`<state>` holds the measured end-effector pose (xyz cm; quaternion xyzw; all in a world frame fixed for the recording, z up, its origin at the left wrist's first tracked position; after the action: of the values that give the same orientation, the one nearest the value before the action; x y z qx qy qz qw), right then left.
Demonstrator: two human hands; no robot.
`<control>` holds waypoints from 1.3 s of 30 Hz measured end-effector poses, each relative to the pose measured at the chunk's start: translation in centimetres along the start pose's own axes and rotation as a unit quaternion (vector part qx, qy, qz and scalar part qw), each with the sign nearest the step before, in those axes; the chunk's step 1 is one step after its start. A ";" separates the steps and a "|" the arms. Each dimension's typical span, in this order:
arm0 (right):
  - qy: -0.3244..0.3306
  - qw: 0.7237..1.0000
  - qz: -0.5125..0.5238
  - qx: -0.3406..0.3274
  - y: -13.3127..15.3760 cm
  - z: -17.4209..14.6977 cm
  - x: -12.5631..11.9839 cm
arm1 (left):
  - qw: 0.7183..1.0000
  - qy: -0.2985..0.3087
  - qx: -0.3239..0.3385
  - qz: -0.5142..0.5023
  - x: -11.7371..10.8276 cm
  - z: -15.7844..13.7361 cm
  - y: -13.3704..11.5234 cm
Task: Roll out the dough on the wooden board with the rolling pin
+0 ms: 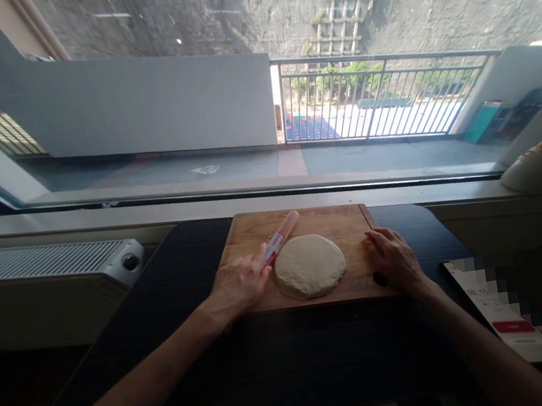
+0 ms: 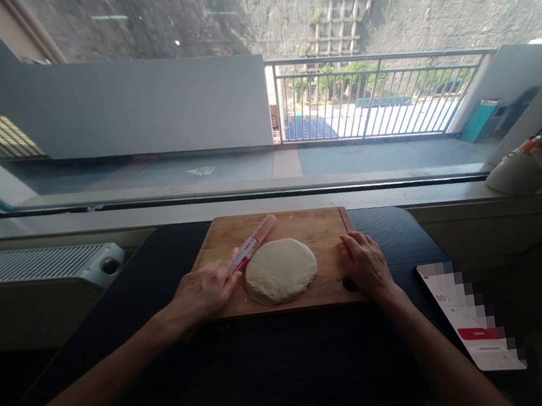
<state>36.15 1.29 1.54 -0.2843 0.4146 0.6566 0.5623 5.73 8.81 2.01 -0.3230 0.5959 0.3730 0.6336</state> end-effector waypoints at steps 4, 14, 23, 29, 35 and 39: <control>0.000 1.000 0.005 -0.003 0.0 -0.1 -0.1 | 0.995 0.036 -0.094 0.017 0.0 -0.9 1.0; -0.015 1.000 -0.001 0.004 -0.1 -0.1 -0.3 | 0.986 0.073 -0.148 0.011 0.3 -2.9 -0.3; -0.012 1.000 -0.009 -0.004 0.0 0.0 -0.3 | 0.977 0.102 -0.188 0.004 0.5 -4.2 -0.6; -0.012 1.000 -0.007 -0.003 0.1 -0.1 -0.5 | 0.979 0.094 -0.178 -0.004 0.3 -4.3 -2.5; -0.009 1.000 -0.020 -0.001 0.2 -0.1 -0.5 | 0.978 0.071 -0.194 -0.005 -0.3 -4.5 -3.4; -0.012 1.000 -0.011 -0.001 0.2 -0.2 -0.6 | 0.976 0.098 -0.196 -0.006 0.1 -4.6 -3.5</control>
<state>36.07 0.80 2.00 -0.2813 0.4040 0.6539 0.5745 6.32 3.10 1.41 -0.4790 0.5688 0.4452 0.4988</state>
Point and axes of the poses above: each hand's wrist, its own z-axis towards the middle knuckle, its own x-axis out of the palm, y = z × x, the point moved 10 cm from there along z, towards the middle knuckle, and after that the axes turned 1 degree about x, right-handed, at the moved point
